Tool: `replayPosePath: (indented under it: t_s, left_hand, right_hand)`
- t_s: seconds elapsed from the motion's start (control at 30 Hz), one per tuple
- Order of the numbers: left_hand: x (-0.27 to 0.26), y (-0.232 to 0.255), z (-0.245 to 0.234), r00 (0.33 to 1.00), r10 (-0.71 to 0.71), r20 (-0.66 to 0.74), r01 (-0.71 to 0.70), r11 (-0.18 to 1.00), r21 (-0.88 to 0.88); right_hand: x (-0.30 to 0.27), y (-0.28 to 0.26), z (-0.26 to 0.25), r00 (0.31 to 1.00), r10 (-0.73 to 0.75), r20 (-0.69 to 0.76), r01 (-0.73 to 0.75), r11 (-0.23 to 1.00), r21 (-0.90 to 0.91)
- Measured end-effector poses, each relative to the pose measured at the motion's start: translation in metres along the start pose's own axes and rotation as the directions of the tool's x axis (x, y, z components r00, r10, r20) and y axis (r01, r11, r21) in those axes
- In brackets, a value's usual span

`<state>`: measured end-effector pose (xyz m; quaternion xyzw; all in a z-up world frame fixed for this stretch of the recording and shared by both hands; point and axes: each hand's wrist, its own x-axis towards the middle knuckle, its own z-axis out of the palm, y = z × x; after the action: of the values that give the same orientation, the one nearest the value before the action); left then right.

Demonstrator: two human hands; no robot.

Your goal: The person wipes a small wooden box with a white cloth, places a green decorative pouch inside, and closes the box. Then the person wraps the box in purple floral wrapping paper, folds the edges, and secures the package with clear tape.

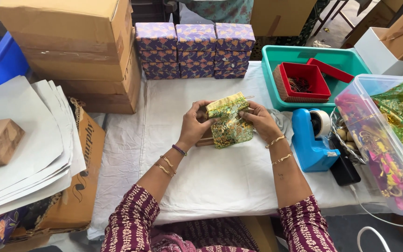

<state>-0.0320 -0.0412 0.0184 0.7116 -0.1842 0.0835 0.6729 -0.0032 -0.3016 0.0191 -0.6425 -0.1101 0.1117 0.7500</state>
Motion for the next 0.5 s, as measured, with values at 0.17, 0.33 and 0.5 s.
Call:
replayPosePath:
  t_s: [0.17,0.33,0.5]
  left_hand:
    - [0.0,-0.027,0.007,0.998,0.024,-0.057,-0.027,0.998,-0.058]
    - [-0.002,-0.02,0.007,0.994,0.105,0.016,-0.096,0.953,-0.288]
    - [0.001,-0.073,0.009,0.982,0.162,0.1,-0.137,0.966,-0.221]
  right_hand:
    - [0.002,0.005,-0.007,0.999,0.016,-0.045,-0.014,0.999,0.042]
    - [0.011,0.025,-0.028,0.992,-0.119,0.044,0.111,0.983,0.145]
    - [0.01,0.025,-0.029,0.992,-0.126,-0.005,0.125,0.984,0.129]
